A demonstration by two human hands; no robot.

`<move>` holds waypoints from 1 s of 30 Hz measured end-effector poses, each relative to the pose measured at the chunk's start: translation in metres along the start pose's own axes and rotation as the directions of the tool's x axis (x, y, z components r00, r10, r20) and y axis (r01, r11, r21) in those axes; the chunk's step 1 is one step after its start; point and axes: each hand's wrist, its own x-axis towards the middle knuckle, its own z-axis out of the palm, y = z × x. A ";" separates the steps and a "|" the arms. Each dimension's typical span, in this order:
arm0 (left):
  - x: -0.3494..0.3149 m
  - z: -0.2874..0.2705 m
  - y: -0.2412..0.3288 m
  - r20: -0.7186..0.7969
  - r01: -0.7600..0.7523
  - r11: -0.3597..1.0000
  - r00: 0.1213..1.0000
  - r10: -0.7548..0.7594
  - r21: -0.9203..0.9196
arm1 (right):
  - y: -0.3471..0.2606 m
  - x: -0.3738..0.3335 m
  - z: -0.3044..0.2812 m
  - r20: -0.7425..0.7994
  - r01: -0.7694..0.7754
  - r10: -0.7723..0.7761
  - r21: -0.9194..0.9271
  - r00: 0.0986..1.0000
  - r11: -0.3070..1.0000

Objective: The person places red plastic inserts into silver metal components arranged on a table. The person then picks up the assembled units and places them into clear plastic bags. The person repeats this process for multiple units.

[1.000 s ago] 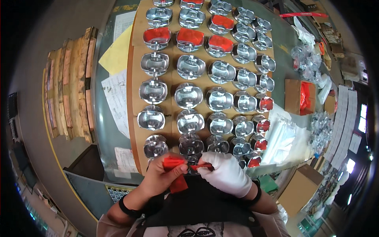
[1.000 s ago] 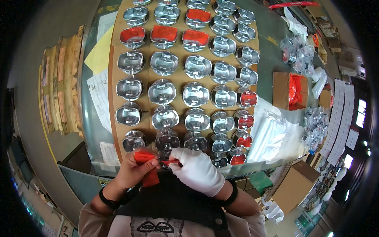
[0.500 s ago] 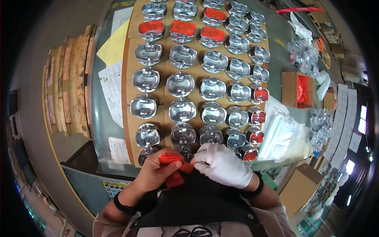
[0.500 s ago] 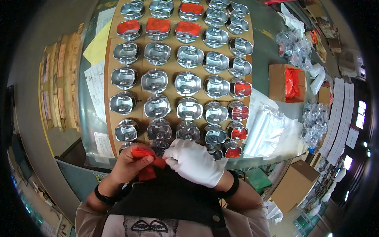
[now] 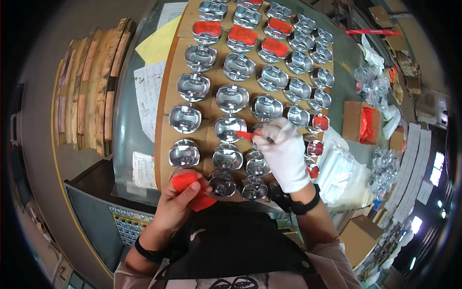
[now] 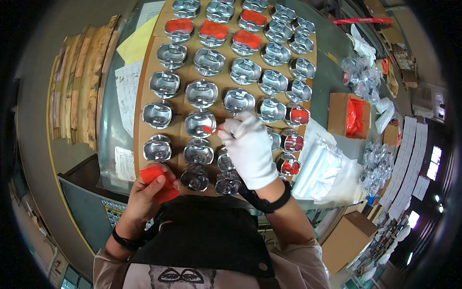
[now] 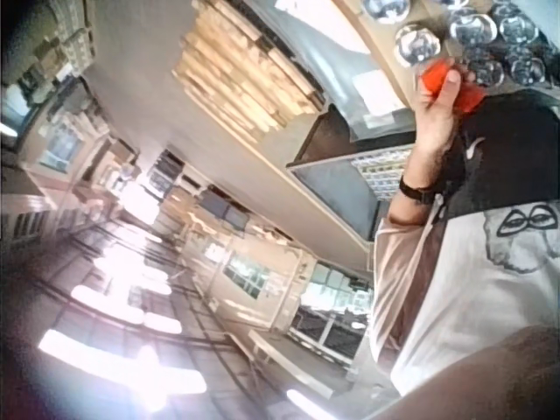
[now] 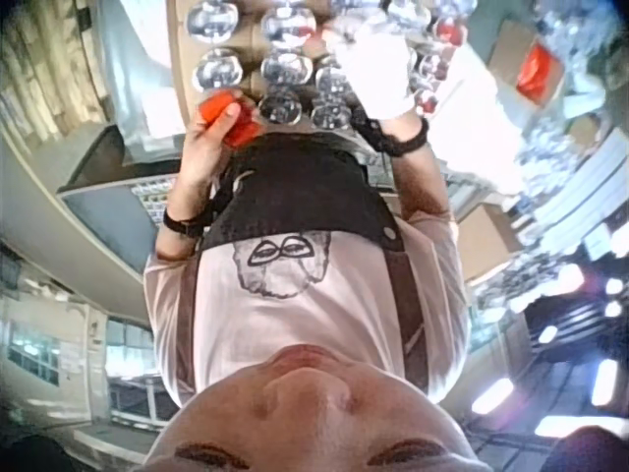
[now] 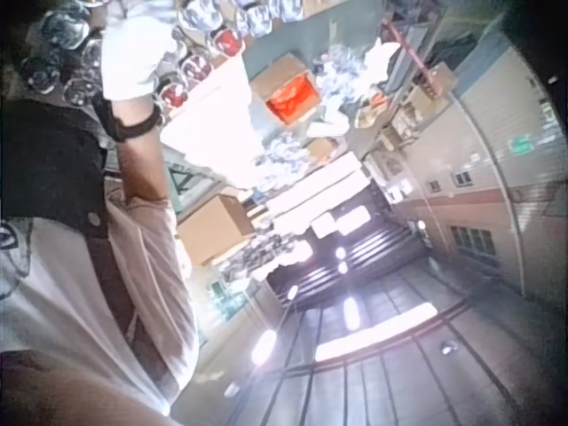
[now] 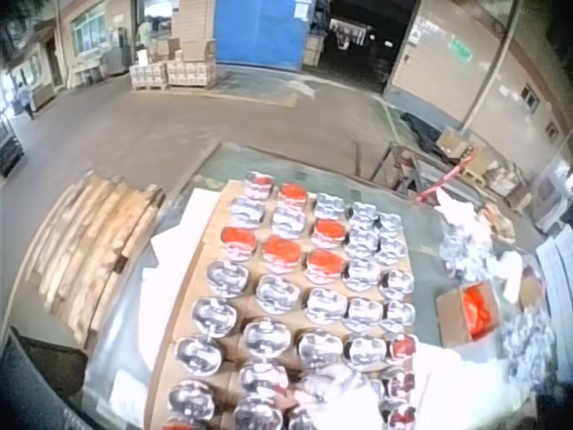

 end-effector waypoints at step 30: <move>0.009 0.001 0.001 0.097 0.141 0.989 0.985 -0.144 0.041 | 0.043 0.046 -0.025 0.155 0.123 -0.047 -0.523 0.987 0.844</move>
